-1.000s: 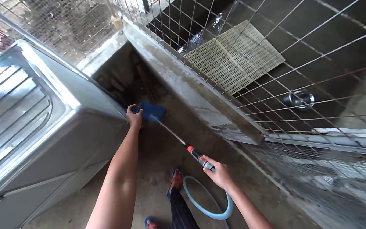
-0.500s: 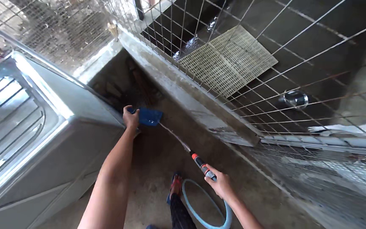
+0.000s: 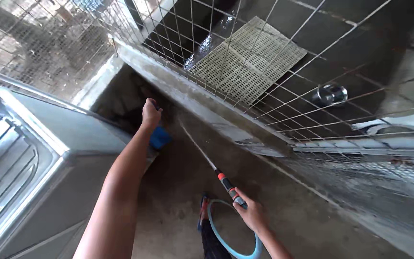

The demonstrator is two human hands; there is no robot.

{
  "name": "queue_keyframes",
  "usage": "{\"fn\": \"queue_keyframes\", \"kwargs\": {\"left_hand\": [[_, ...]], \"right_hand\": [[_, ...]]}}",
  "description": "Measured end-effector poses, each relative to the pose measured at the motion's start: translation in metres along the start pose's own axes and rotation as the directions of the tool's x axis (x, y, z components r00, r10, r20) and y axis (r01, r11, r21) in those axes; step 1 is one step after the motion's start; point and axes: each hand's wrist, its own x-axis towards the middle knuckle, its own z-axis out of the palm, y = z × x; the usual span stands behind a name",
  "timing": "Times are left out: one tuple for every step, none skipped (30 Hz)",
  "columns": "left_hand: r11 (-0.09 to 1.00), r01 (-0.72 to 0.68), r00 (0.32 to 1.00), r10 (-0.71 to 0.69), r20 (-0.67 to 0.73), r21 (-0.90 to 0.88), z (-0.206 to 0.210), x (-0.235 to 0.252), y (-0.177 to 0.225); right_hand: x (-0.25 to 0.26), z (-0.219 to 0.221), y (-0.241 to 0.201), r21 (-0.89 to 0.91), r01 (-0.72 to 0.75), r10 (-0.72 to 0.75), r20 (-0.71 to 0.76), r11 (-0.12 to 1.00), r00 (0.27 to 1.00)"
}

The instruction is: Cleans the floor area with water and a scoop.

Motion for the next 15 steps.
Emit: {"fn": "queue_keyframes", "kwargs": {"left_hand": [[1.000,0.007,1.000,-0.007,0.001,0.017,0.000,0.001,0.003],[0.999,0.016,1.000,-0.016,-0.001,0.030,-0.001,0.001,0.004],[0.999,0.027,1.000,-0.027,-0.004,0.044,-0.002,0.002,0.005],[0.998,0.037,0.999,-0.037,-0.006,0.054,-0.003,0.003,0.005],[0.997,0.042,0.999,-0.042,-0.010,0.058,-0.005,0.004,0.004],[0.997,0.042,0.999,-0.042,-0.014,0.060,-0.007,0.004,0.003],[0.998,0.038,0.999,-0.037,-0.015,0.059,-0.009,0.005,0.001],[0.998,0.035,0.999,-0.034,-0.019,0.054,-0.010,0.005,-0.003],[0.998,0.040,0.999,-0.039,-0.028,0.045,-0.012,0.005,-0.006],[0.998,0.049,0.998,-0.047,-0.044,0.030,-0.014,0.003,-0.010],[0.998,0.059,0.996,-0.059,-0.067,0.010,-0.015,0.001,-0.015],[0.997,0.071,0.993,-0.072,-0.094,-0.016,-0.015,-0.003,-0.023],[0.995,0.088,0.988,-0.093,-0.124,-0.044,-0.013,-0.006,-0.033],[0.991,0.113,0.981,-0.123,-0.153,-0.073,-0.010,-0.010,-0.046],[0.985,0.144,0.971,-0.159,-0.176,-0.097,-0.006,-0.013,-0.061]], "right_hand": [[0.000,-0.001,0.000,0.007,0.013,-0.013,-0.019,1.000,1.000],[0.000,-0.002,0.000,0.011,0.017,-0.017,-0.034,1.000,0.999],[0.001,-0.003,0.000,0.014,0.019,-0.018,-0.045,1.000,0.999],[0.001,-0.003,0.000,0.014,0.018,-0.018,-0.052,1.000,0.998],[0.001,-0.003,-0.001,0.008,0.016,-0.016,-0.057,1.000,0.998],[0.001,-0.004,-0.002,-0.002,0.015,-0.015,-0.059,1.000,0.998],[0.001,-0.004,-0.003,-0.007,0.023,-0.023,-0.061,1.000,0.998],[0.000,-0.004,-0.004,-0.001,0.031,-0.031,-0.057,1.000,0.998],[-0.001,-0.005,-0.006,0.009,0.040,-0.039,-0.047,0.999,0.998],[-0.001,-0.007,-0.009,0.017,0.044,-0.044,-0.036,0.999,0.998],[-0.002,-0.008,-0.012,0.027,0.055,-0.055,-0.033,0.998,0.998],[-0.003,-0.010,-0.016,0.037,0.071,-0.069,-0.035,0.997,0.997],[-0.003,-0.010,-0.018,0.046,0.091,-0.089,-0.046,0.995,0.995],[-0.004,-0.011,-0.021,0.055,0.109,-0.106,-0.056,0.992,0.993],[-0.005,-0.013,-0.024,0.054,0.121,-0.117,-0.064,0.991,0.991]]}}
